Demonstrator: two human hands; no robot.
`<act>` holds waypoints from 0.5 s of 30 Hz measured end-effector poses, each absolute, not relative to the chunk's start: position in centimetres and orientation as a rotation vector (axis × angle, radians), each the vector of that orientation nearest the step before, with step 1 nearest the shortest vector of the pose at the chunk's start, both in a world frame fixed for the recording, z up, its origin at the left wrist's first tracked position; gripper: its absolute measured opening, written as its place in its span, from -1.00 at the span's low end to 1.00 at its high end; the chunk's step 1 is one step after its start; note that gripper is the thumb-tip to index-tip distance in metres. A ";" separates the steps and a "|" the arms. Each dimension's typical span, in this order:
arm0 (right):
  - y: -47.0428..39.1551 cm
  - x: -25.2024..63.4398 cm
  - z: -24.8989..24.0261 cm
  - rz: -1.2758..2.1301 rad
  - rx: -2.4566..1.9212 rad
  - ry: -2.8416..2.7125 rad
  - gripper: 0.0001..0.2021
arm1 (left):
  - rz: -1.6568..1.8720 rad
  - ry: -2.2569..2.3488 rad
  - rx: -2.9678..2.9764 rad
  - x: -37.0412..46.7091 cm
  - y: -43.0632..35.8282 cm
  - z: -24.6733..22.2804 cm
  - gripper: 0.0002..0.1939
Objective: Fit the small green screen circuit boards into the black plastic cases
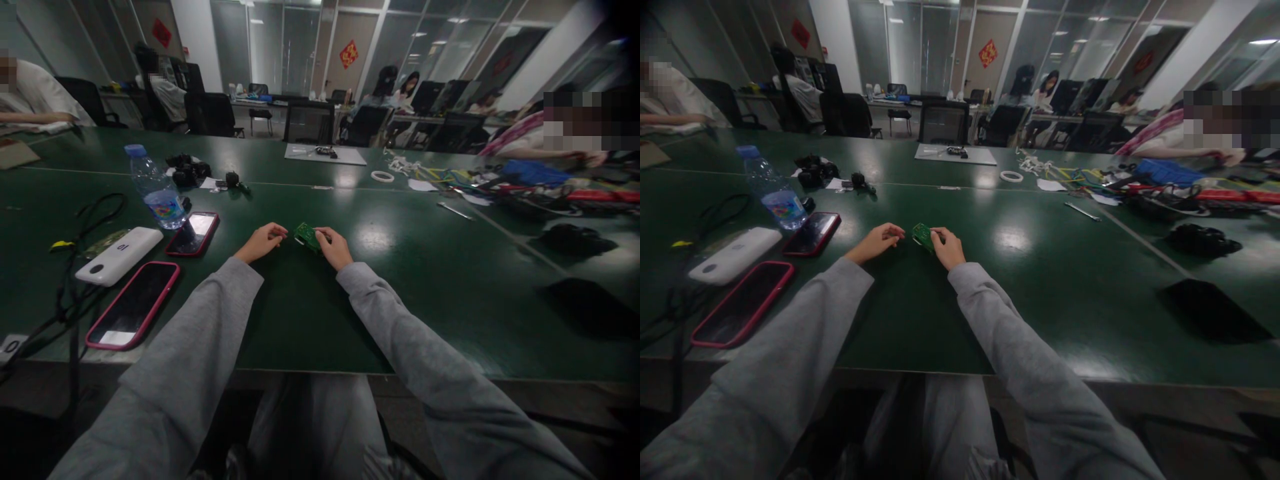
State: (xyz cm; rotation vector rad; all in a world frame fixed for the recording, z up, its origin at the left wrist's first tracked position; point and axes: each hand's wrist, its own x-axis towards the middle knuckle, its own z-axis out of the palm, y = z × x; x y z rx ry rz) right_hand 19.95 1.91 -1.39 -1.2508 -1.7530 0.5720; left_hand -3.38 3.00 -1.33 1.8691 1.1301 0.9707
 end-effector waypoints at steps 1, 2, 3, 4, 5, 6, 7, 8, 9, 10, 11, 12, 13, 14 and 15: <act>2.0 20.0 -1.4 0.554 -1.264 -1.757 -0.73 | 0.970 1.131 1.870 -3.4 3.0 -1.4 -0.76; 2.0 20.0 -1.4 0.537 -1.270 -1.761 -0.73 | 0.968 1.131 1.872 -3.4 3.0 -1.4 -0.76; 2.0 20.0 -1.5 0.517 -1.274 -1.764 -0.71 | 0.967 1.130 1.875 -3.4 3.1 -1.5 -0.76; 1.9 19.9 -1.5 0.493 -1.276 -1.766 -0.69 | 0.967 1.128 1.879 -3.5 3.1 -1.6 -0.76; 1.7 19.7 -1.4 0.467 -1.281 -1.766 -0.67 | 0.967 1.126 1.883 -3.5 3.2 -1.7 -0.76; 1.5 19.5 -1.4 0.439 -1.286 -1.776 -0.62 | 0.969 1.124 1.888 -3.5 3.3 -1.8 -0.76; 1.3 19.3 -1.4 0.407 -1.289 -1.800 -0.56 | 0.971 1.122 1.890 -3.5 3.4 -1.9 -0.76; 1.1 19.2 -1.5 0.372 -1.291 -1.833 -0.50 | 0.971 1.117 1.892 -3.5 3.4 -1.9 -0.76; 1.0 19.1 -1.5 0.340 -1.289 -1.872 -0.46 | 0.968 1.111 1.892 -3.6 3.5 -2.0 -0.76; 1.0 19.1 -1.5 0.315 -1.284 -1.909 -0.44 | 0.962 1.106 1.891 -3.6 3.5 -2.0 -0.76; 1.0 19.2 -1.6 0.300 -1.278 -1.936 -0.44 | 0.955 1.102 1.889 -3.6 3.5 -1.9 -0.76; 1.0 19.5 -1.7 0.292 -1.275 -1.950 -0.45 | 0.946 1.101 1.885 -3.6 3.5 -1.9 -0.76; 1.1 20.0 -1.8 0.285 -1.280 -1.949 -0.47 | 0.939 1.101 1.880 -3.6 3.4 -1.8 -0.77; 1.3 20.8 -1.9 0.273 -1.291 -1.941 -0.48 | 0.935 1.104 1.872 -3.6 3.4 -1.8 -0.77; 1.4 22.0 -2.0 0.255 -1.312 -1.929 -0.49 | 0.933 1.105 1.864 -3.6 3.3 -1.7 -0.78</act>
